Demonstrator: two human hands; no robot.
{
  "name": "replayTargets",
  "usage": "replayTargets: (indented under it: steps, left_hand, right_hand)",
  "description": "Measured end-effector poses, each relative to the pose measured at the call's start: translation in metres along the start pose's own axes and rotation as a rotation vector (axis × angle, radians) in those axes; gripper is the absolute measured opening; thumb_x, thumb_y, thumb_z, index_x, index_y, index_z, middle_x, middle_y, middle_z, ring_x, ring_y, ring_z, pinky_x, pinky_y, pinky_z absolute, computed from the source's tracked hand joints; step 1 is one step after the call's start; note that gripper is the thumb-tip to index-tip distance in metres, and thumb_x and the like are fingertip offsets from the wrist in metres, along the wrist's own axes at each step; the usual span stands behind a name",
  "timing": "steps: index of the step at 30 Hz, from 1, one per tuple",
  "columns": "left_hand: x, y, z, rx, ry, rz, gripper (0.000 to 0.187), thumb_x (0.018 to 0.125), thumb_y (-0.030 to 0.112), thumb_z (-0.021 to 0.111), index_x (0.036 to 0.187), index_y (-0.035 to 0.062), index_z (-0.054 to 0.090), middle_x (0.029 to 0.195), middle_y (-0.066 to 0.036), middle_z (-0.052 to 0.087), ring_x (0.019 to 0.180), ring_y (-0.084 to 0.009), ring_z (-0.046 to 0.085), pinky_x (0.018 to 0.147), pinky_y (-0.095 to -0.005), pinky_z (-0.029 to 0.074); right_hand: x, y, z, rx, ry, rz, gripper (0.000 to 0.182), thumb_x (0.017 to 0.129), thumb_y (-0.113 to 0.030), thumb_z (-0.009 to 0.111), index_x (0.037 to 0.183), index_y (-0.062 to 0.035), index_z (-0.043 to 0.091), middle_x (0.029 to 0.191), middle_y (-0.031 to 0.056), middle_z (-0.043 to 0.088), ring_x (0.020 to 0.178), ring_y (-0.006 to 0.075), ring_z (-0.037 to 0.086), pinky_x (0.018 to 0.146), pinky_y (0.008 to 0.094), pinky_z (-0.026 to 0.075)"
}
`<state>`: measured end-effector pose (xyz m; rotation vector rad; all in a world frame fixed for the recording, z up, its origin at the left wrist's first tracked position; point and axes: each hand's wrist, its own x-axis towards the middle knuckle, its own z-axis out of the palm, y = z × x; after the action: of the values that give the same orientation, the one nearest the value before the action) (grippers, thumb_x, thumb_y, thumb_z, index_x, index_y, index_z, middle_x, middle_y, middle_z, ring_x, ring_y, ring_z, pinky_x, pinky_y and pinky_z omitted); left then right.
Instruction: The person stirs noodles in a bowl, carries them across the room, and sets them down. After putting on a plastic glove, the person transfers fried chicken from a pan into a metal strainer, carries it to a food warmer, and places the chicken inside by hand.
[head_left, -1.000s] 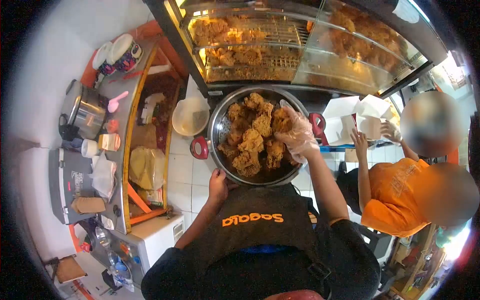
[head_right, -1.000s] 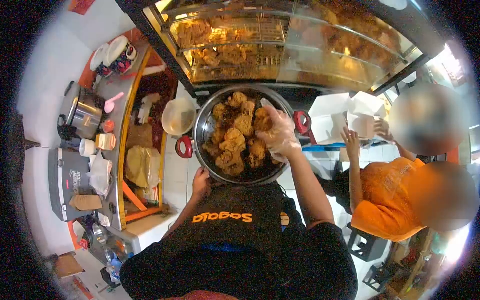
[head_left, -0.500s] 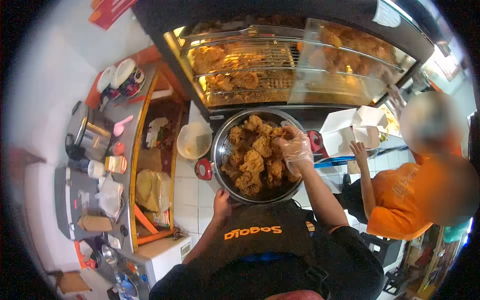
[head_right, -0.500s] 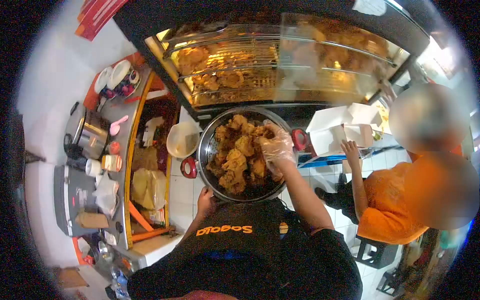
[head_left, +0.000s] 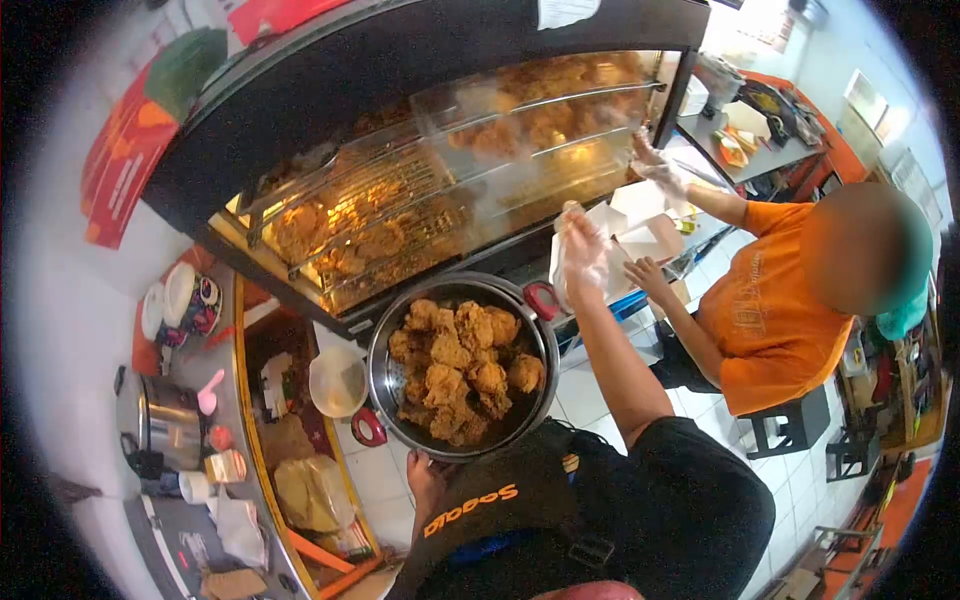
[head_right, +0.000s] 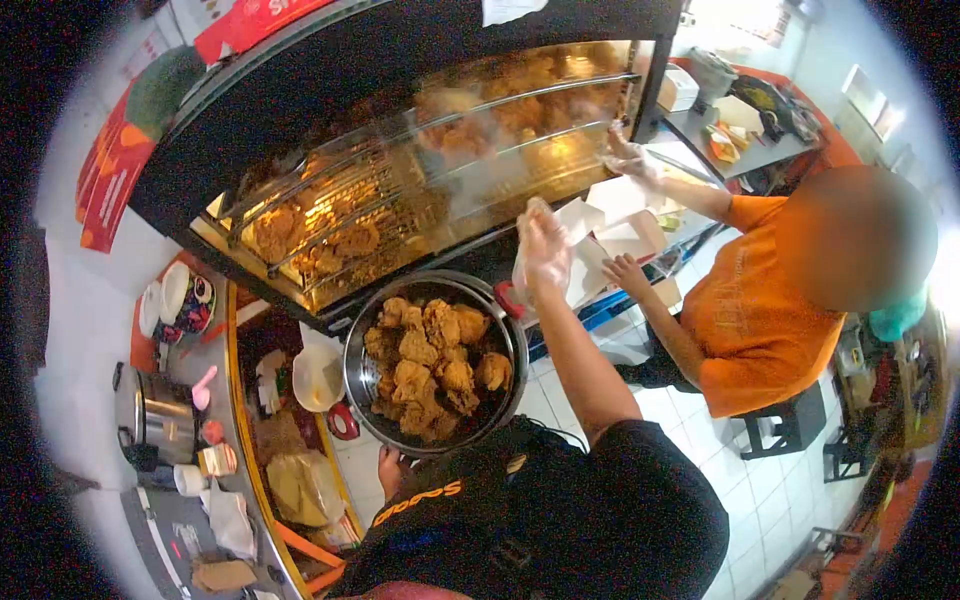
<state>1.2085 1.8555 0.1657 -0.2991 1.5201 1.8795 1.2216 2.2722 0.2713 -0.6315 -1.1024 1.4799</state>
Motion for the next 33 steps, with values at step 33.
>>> replayTargets:
  steps: [33]
  left_hand:
    - [-0.002, -0.003, 0.011, -0.081, 0.171, 0.004, 0.022, 0.087, 0.022, 0.042, 0.104, 0.0090, 0.045, 0.095, -0.006, 0.054, 0.080, -0.0223, 0.055, 0.061, -0.0372, 0.048]
  right_hand:
    - [-0.146, 0.048, -0.066, -0.451, 0.148, 0.134, 0.019, 0.078, -0.002, 0.060, 0.097, -0.0012, 0.059, 0.089, 0.0062, 0.061, 0.077, 0.0123, 0.055, 0.073, 0.0256, 0.045]
